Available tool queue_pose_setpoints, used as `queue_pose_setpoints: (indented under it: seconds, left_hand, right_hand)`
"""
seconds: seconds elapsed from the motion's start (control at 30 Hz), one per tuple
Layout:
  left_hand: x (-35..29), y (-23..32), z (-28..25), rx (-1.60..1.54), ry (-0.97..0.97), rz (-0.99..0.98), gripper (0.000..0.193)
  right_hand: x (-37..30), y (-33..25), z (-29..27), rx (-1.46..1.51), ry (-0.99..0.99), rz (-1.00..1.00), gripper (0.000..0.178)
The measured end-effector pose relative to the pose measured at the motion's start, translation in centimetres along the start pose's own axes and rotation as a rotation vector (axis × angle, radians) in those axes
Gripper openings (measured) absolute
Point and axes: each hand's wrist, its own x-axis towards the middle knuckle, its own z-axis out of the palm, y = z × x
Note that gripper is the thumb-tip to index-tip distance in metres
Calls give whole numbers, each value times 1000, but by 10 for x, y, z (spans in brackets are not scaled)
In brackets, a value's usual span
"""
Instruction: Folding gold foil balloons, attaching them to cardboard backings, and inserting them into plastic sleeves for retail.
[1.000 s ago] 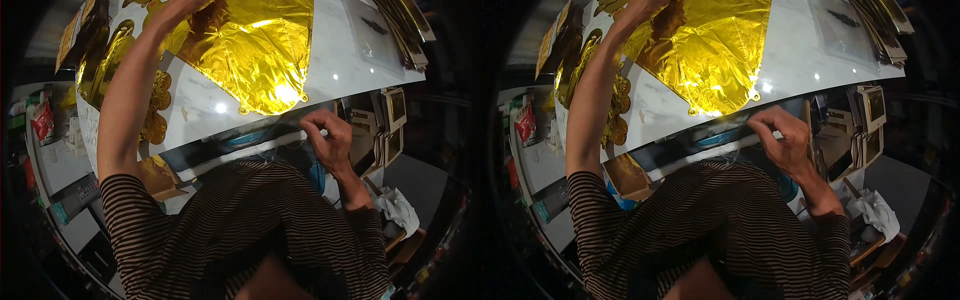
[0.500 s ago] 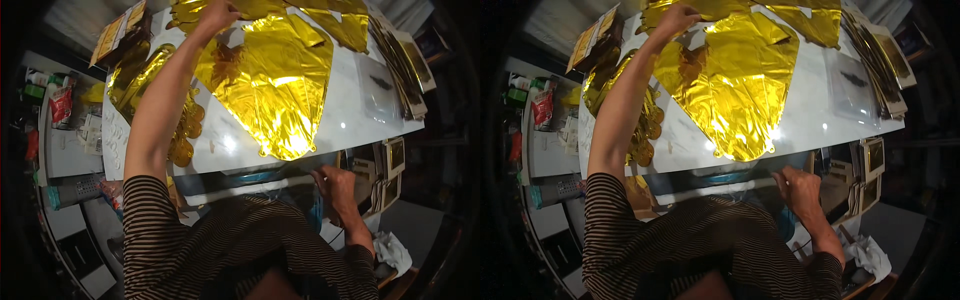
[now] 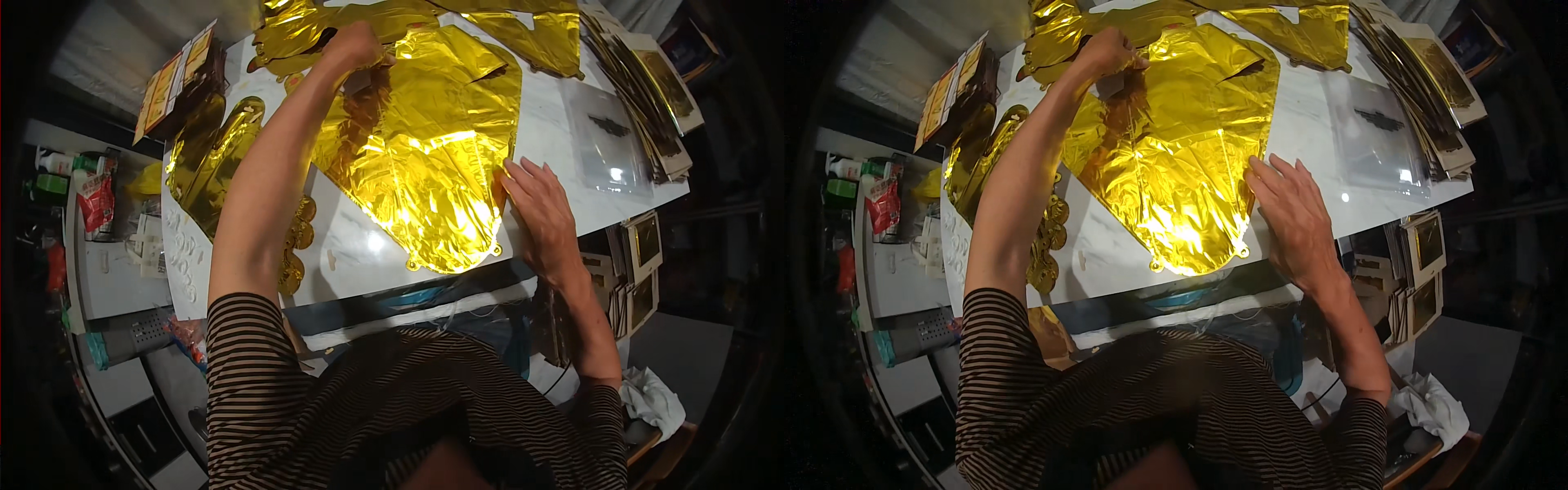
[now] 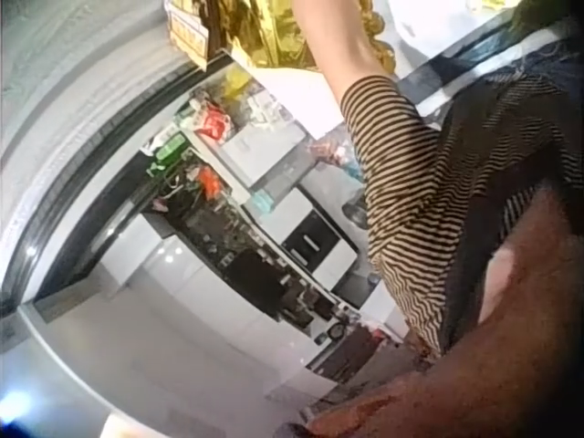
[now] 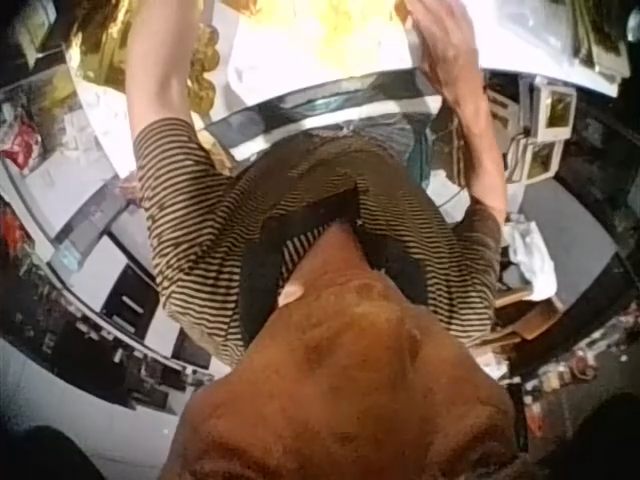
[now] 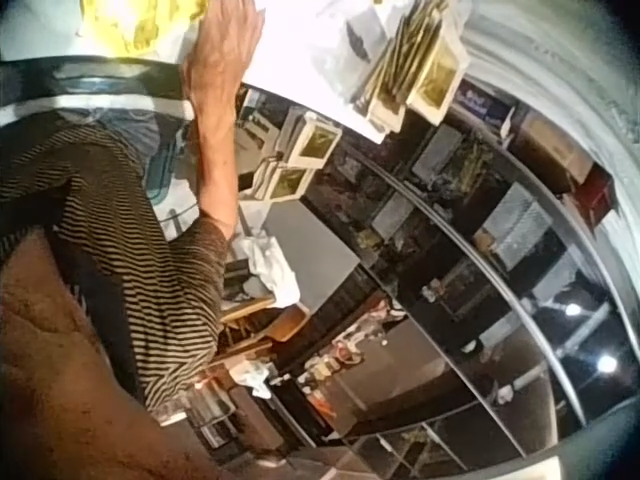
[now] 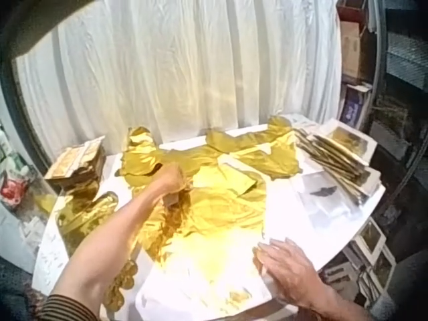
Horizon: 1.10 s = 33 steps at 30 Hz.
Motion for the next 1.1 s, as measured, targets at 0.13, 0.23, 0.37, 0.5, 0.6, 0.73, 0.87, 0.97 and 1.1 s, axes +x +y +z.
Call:
queue_pose_setpoints:
  seconds: [0.13,0.23,0.37,0.5,0.6,0.73,0.87,0.97,1.1]
  left_hand:
    - [-7,10,-1,-23,-26,29,43]
    - [-13,15,-8,-73,-29,78,37]
    - [-9,2,-13,-215,-115,80,30]
    - [-6,0,-7,-358,-100,117,20]
    - [-4,-14,-5,-369,-145,100,16]
    - [-7,-13,-5,-429,-161,28,22]
    - [-12,-40,-14,-434,-132,9,26]
    - [-21,-33,-13,-446,-111,16,25]
    - [-34,-19,-18,-435,-93,42,25]
  right_hand:
    - [1,9,6,-5,-90,16,65]
    - [0,10,7,9,-84,22,61]
    - [0,11,10,17,-65,16,55]
    - [2,9,6,20,-67,22,54]
    - [4,6,6,35,-55,19,53]
    - [2,7,8,41,-38,34,53]
    - [5,3,8,38,-22,12,50]
    - [6,2,5,29,-7,39,44]
    - [13,10,1,85,3,48,36]
